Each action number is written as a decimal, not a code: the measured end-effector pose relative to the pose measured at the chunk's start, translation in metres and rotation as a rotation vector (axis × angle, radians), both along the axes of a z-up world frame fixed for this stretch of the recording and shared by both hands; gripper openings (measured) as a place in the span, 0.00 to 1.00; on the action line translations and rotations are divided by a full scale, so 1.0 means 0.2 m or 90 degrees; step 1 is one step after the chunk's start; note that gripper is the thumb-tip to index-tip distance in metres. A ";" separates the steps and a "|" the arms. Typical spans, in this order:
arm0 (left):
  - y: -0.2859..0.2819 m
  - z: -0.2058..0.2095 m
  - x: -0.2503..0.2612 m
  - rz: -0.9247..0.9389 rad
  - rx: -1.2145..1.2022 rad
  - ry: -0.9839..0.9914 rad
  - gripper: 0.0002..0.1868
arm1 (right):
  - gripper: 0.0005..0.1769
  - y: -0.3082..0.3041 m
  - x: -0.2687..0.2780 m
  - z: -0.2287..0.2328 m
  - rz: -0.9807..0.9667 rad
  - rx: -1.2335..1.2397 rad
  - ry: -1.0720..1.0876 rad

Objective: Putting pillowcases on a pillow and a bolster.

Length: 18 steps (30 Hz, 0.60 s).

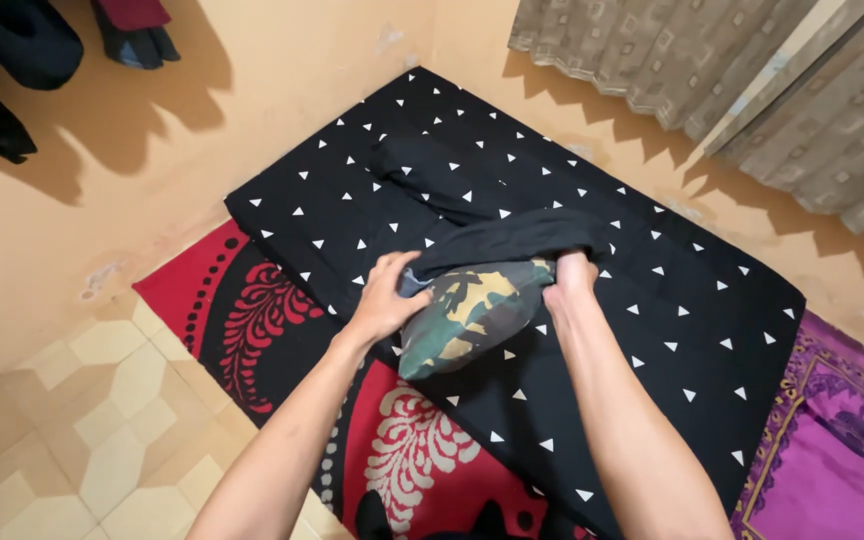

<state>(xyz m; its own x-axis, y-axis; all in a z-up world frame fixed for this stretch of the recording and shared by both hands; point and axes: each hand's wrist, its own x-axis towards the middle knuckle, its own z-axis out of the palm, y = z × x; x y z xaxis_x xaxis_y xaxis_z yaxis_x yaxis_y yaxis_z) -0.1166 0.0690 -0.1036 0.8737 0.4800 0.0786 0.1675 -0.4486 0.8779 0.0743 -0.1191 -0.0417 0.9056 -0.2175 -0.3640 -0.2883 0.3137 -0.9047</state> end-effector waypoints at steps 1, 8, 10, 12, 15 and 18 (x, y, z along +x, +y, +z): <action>0.00 -0.03 0.05 -0.002 0.000 -0.001 0.41 | 0.34 -0.01 0.04 -0.03 -0.002 0.000 -0.001; -0.10 -0.07 0.25 0.016 0.066 0.053 0.23 | 0.38 -0.03 0.31 -0.33 0.016 0.079 0.061; -0.18 0.01 0.23 0.012 0.022 0.060 0.29 | 0.37 0.00 0.29 -0.30 -0.005 0.113 0.082; -0.27 0.11 0.21 0.078 -0.080 0.023 0.29 | 0.31 0.03 0.16 -0.12 0.094 0.038 0.137; -0.27 0.13 0.26 0.107 -0.108 -0.017 0.27 | 0.37 0.01 -0.09 -0.02 0.202 -0.022 0.071; -0.29 0.18 0.32 0.125 -0.116 0.001 0.27 | 0.47 0.01 -0.32 0.17 0.436 -0.193 0.086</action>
<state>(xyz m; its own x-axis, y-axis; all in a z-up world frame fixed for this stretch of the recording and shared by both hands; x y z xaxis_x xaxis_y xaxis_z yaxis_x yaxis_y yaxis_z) -0.0536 0.0118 -0.0681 0.7626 0.6464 -0.0256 0.2367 -0.2419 0.9410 0.0110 -0.1180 -0.0077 0.8265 0.2683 -0.4949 -0.4433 -0.2317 -0.8659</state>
